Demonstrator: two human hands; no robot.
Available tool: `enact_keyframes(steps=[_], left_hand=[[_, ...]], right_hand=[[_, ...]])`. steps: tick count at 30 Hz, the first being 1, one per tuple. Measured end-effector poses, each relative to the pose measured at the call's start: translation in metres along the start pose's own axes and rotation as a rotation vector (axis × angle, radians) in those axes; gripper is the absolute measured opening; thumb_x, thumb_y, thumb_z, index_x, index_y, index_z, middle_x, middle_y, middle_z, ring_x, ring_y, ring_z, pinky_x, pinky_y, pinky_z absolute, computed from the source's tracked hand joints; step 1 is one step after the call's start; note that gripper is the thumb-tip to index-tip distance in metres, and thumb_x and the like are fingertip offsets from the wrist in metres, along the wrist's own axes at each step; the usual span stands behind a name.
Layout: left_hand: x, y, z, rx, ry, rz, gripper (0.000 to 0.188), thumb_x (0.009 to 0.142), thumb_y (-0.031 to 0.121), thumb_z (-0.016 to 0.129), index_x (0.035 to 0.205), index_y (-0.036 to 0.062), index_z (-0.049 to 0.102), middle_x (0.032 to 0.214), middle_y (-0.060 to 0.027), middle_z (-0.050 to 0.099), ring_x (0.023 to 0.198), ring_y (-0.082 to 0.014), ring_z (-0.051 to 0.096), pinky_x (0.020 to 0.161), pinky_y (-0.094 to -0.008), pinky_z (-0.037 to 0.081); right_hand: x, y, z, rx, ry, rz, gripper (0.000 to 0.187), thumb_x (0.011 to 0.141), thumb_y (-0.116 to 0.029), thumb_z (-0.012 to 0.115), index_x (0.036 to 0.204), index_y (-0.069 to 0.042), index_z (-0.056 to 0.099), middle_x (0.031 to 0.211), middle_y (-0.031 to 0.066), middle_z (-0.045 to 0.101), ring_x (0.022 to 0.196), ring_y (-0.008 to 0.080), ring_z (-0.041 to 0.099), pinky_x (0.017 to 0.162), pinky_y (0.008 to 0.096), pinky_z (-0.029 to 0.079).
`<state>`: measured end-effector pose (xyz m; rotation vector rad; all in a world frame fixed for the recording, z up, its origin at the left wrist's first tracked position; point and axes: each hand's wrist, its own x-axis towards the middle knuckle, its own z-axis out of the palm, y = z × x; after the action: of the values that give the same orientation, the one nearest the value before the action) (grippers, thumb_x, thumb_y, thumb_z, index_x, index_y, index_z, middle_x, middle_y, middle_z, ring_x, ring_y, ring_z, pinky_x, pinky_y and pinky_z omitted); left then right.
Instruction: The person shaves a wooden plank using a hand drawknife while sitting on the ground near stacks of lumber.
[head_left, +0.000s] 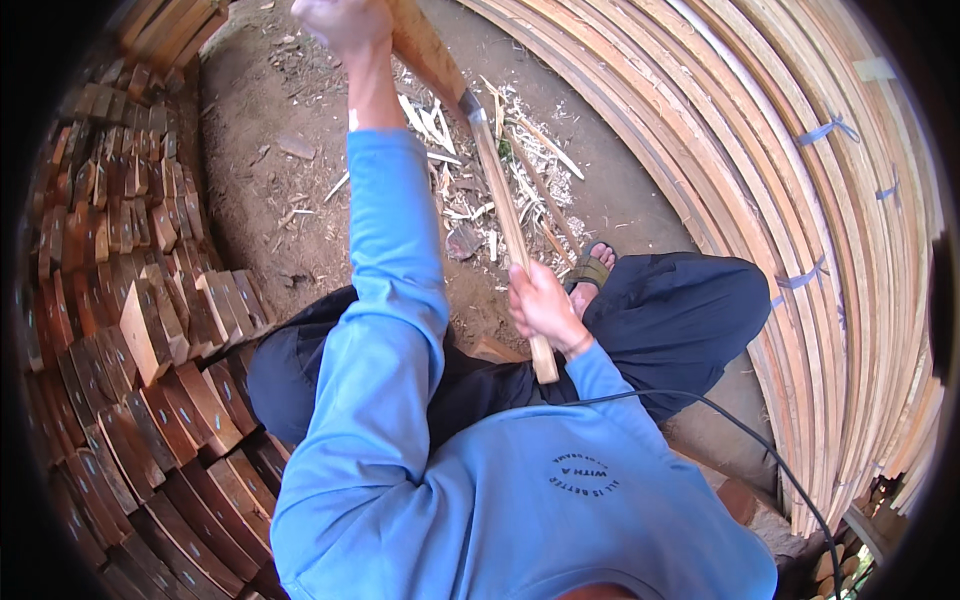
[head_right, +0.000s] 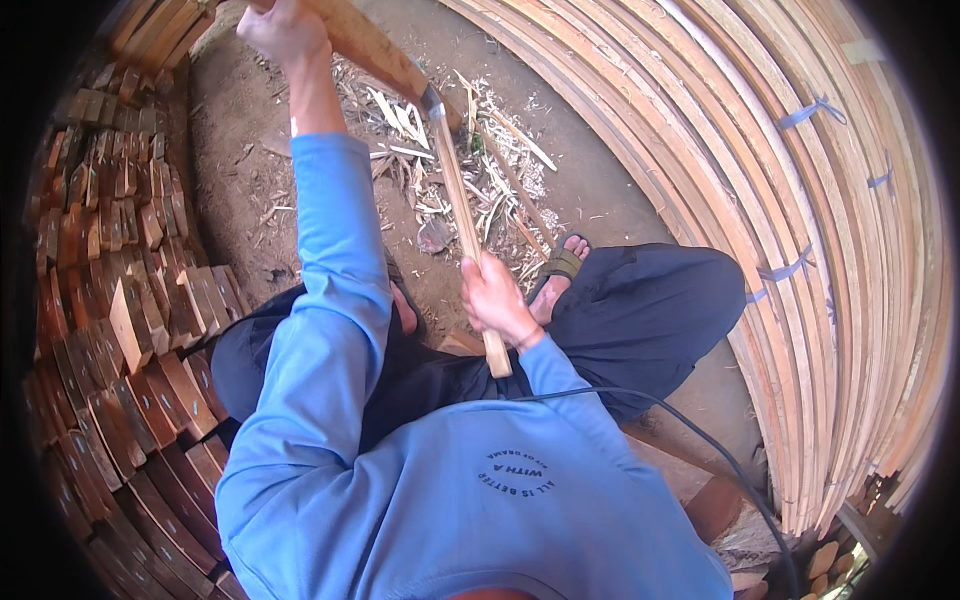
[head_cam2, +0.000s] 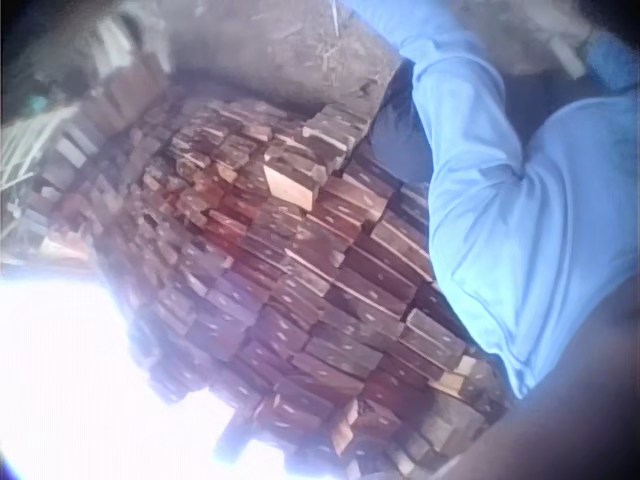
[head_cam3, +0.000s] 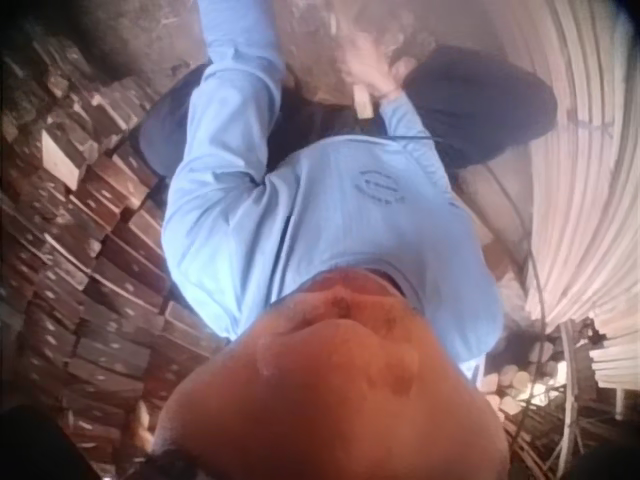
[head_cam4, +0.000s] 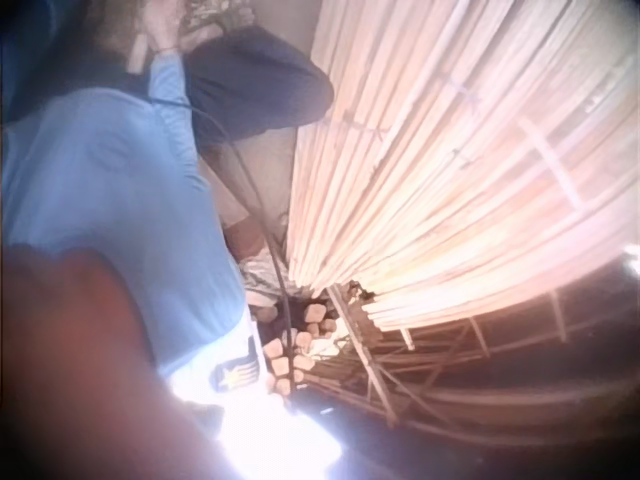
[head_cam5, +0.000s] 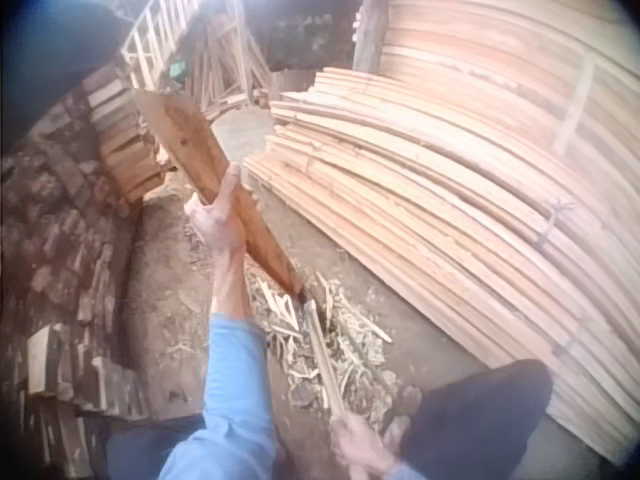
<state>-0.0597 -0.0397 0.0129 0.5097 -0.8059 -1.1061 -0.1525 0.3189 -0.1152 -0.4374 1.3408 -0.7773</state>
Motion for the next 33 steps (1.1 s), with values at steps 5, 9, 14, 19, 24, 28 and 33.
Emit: enact_keyframes(steps=[5,9,14,19,24,28,33], left_hand=[[-0.001,-0.002,-0.005,0.257,-0.023,0.255,0.030,0.089,0.019,0.080,0.103,-0.0056,0.071,0.076,-0.0086,0.068,0.061,-0.0172,0.066,0.057,-0.0308,0.053],[-0.005,-0.008,0.014,0.429,-0.049,0.235,0.031,0.088,0.020,0.081,0.103,-0.0054,0.073,0.080,-0.0082,0.071,0.064,-0.0161,0.066,0.060,-0.0303,0.053],[0.009,-0.014,-0.001,0.315,-0.020,0.240,0.029,0.089,0.021,0.081,0.100,-0.0047,0.074,0.080,-0.0071,0.071,0.065,-0.0152,0.066,0.061,-0.0307,0.053],[-0.012,-0.028,0.013,0.309,-0.091,0.254,0.029,0.089,0.019,0.080,0.103,-0.0051,0.073,0.081,-0.0083,0.071,0.064,-0.0168,0.066,0.059,-0.0314,0.053],[-0.018,-0.014,0.026,0.020,-0.112,0.011,0.026,0.090,0.017,0.078,0.103,-0.0051,0.073,0.080,-0.0078,0.070,0.063,-0.0168,0.065,0.059,-0.0315,0.053],[-0.006,-0.018,0.016,0.377,-0.105,0.298,0.025,0.091,0.016,0.077,0.102,-0.0060,0.072,0.079,-0.0071,0.069,0.063,-0.0165,0.065,0.058,-0.0311,0.053],[-0.014,-0.015,0.025,0.283,-0.079,0.216,0.025,0.090,0.015,0.079,0.102,-0.0055,0.072,0.079,-0.0061,0.069,0.064,-0.0160,0.065,0.058,-0.0308,0.053]], right_hand=[[-0.035,0.022,-0.016,0.126,-0.080,0.013,0.029,0.112,-0.035,0.043,0.094,-0.013,0.039,0.065,-0.0041,0.037,0.047,0.0078,0.038,0.037,0.0249,0.033],[-0.007,0.002,-0.009,0.087,-0.015,-0.011,0.028,0.113,-0.034,0.043,0.094,-0.014,0.039,0.065,-0.0042,0.037,0.045,0.0072,0.036,0.036,0.0249,0.032],[-0.051,0.031,-0.025,0.113,-0.047,0.040,0.022,0.113,-0.028,0.042,0.097,-0.013,0.040,0.066,-0.0038,0.037,0.045,0.0069,0.035,0.036,0.0247,0.032],[-0.004,0.017,-0.032,0.273,-0.166,0.021,0.022,0.113,-0.030,0.041,0.099,-0.013,0.043,0.066,-0.0039,0.037,0.046,0.0065,0.036,0.038,0.0242,0.033],[-0.036,0.033,-0.032,0.103,-0.036,0.001,0.023,0.113,-0.031,0.040,0.099,-0.013,0.041,0.066,-0.0043,0.037,0.046,0.0070,0.034,0.038,0.0250,0.032],[-0.019,0.019,-0.021,0.095,-0.041,0.016,0.023,0.113,-0.032,0.041,0.099,-0.013,0.040,0.066,-0.0046,0.037,0.046,0.0067,0.034,0.038,0.0244,0.033],[-0.046,0.030,-0.027,0.209,-0.039,0.101,0.024,0.113,-0.030,0.042,0.096,-0.013,0.041,0.062,-0.0029,0.038,0.042,0.0081,0.039,0.034,0.0258,0.034]])
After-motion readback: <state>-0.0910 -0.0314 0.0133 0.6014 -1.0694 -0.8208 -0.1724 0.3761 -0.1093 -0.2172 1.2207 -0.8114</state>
